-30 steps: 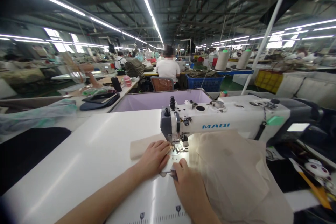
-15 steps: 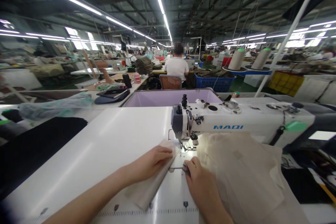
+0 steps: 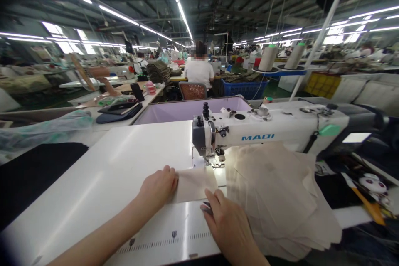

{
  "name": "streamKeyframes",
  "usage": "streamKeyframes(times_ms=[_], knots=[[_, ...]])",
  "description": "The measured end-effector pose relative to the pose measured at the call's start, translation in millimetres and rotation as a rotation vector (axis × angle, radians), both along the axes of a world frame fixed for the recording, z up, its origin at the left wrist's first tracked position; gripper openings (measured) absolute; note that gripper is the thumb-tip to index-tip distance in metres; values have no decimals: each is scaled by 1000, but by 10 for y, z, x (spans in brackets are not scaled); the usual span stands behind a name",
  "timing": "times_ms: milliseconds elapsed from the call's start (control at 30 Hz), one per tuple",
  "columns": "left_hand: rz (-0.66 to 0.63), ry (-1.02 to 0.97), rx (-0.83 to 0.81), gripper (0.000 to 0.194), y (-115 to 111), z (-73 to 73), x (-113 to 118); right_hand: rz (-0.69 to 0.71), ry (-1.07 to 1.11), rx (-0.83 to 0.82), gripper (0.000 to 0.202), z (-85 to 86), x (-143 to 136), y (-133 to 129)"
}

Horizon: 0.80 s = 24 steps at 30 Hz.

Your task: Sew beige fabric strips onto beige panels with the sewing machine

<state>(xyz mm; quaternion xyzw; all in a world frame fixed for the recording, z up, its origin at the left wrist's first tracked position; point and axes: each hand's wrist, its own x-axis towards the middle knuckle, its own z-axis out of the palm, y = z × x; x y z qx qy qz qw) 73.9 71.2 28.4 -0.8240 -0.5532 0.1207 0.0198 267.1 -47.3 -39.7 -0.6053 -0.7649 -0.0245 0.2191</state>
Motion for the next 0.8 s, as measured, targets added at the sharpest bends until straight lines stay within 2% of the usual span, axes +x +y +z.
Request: streamKeyframes(times_ms=[100,200,267,333,400,533,800], knots=[[-9,33,-27,26,15,81,-24,-61,-5,-109,21,69,52,32],[-58,47,-25,25,-30,105,34,-50,15,-198,13,125,73,25],[-221,-34,-11,25,-103,48,131,-25,41,-209,14,129,73,12],[-447,-180,9,26,-182,-65,251,-18,61,-196,17,113,69,8],[-549,-274,43,33,-231,-192,358,-6,80,-189,23,93,69,16],[-522,-316,66,42,-189,-319,460,18,133,-231,23,91,76,59],[-514,-326,123,41,-12,-314,486,-29,124,-268,27,159,87,206]])
